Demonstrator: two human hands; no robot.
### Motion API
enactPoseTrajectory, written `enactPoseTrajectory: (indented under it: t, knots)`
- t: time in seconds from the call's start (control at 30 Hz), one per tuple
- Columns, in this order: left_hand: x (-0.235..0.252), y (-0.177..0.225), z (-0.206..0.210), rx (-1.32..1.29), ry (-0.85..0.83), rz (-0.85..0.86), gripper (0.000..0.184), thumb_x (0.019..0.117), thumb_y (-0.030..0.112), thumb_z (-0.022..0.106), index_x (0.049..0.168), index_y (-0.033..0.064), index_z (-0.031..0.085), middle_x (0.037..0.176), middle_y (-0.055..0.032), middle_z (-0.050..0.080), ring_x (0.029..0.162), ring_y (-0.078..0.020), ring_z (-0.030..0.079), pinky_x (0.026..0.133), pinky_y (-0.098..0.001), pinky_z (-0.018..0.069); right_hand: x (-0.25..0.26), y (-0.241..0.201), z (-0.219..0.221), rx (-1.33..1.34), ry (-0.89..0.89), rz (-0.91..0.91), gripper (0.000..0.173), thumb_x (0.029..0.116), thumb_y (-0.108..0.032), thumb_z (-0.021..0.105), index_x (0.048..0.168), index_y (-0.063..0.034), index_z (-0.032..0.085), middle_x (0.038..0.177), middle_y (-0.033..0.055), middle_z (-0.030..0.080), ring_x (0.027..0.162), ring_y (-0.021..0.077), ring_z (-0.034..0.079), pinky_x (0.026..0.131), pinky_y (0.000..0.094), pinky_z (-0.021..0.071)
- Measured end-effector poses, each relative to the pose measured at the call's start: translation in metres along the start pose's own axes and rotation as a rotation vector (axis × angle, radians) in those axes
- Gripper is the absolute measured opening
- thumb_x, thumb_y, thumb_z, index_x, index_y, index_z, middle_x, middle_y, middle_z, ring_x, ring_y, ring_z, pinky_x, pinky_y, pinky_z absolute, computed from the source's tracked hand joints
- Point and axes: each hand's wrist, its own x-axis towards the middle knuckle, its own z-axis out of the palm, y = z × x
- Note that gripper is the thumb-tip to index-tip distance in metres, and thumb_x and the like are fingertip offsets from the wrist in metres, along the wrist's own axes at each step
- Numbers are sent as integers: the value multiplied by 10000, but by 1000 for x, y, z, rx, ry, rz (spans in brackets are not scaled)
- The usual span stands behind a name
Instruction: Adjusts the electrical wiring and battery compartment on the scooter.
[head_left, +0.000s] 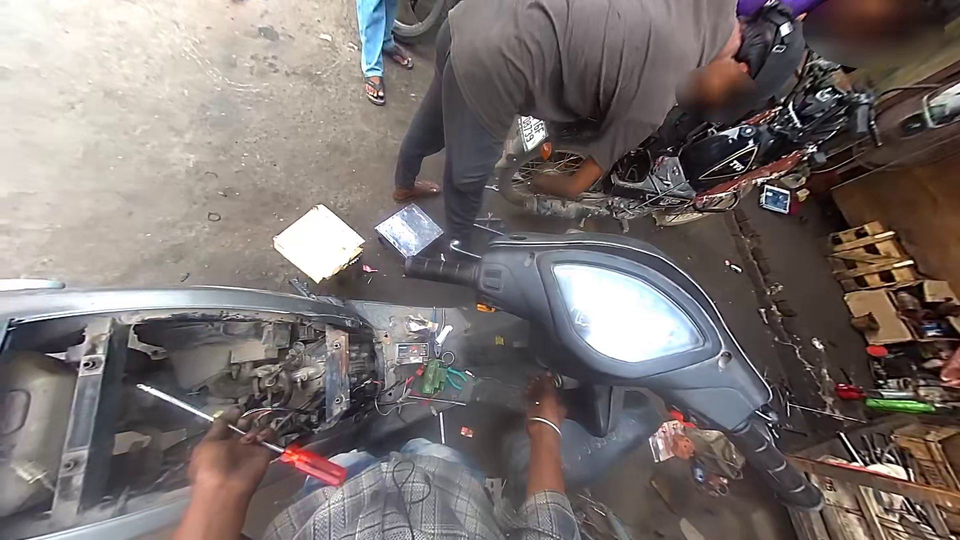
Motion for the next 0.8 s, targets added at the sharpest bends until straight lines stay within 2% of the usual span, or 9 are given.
enactPoseTrajectory:
  t: [0.37,0.5,0.6,0.67,0.73,0.8]
  knots:
    - [1,-4,-1,-1,17,-7,295,1090,316,360,856,222,514,628,76,512,470,-46,457,459,-201,421,0,0,-2,-3,-15,41,328,1075,-320,548,1045,0,617,755,94,688,594,168,666,548,318,582]
    - [0,-6,-2,-5,23,-14,304,1089,333,355,857,220,515,640,73,519,469,-50,461,459,-202,424,2,2,-8,-47,-29,52,372,1076,-372,535,1081,-10,622,800,86,702,625,158,674,582,317,586]
    - [-6,-5,-3,60,-25,24,288,1078,297,359,838,222,501,633,72,514,487,-51,464,479,-214,432,3,7,-7,-76,-63,56,388,1078,-398,521,1099,-23,618,807,80,691,618,155,654,567,321,573]
    - [-11,-7,5,130,-89,60,296,1085,300,365,834,230,504,625,87,516,474,-35,454,460,-196,421,-4,-2,-12,-219,-62,54,449,1077,-451,500,1164,-28,621,852,92,694,602,151,624,539,315,535]
    - [-19,-7,18,175,-130,96,317,1093,324,364,826,248,517,599,109,494,444,-16,424,439,-170,392,-22,-16,-24,-515,-92,5,526,1086,-497,451,1263,-28,611,979,129,725,650,188,658,581,352,550]
    - [-25,-5,32,216,-168,113,369,1108,376,322,835,257,539,599,121,511,442,-9,423,444,-163,382,-46,-35,-44,-702,-38,-234,465,1082,-420,510,1179,-2,690,955,162,737,698,251,695,665,453,594]
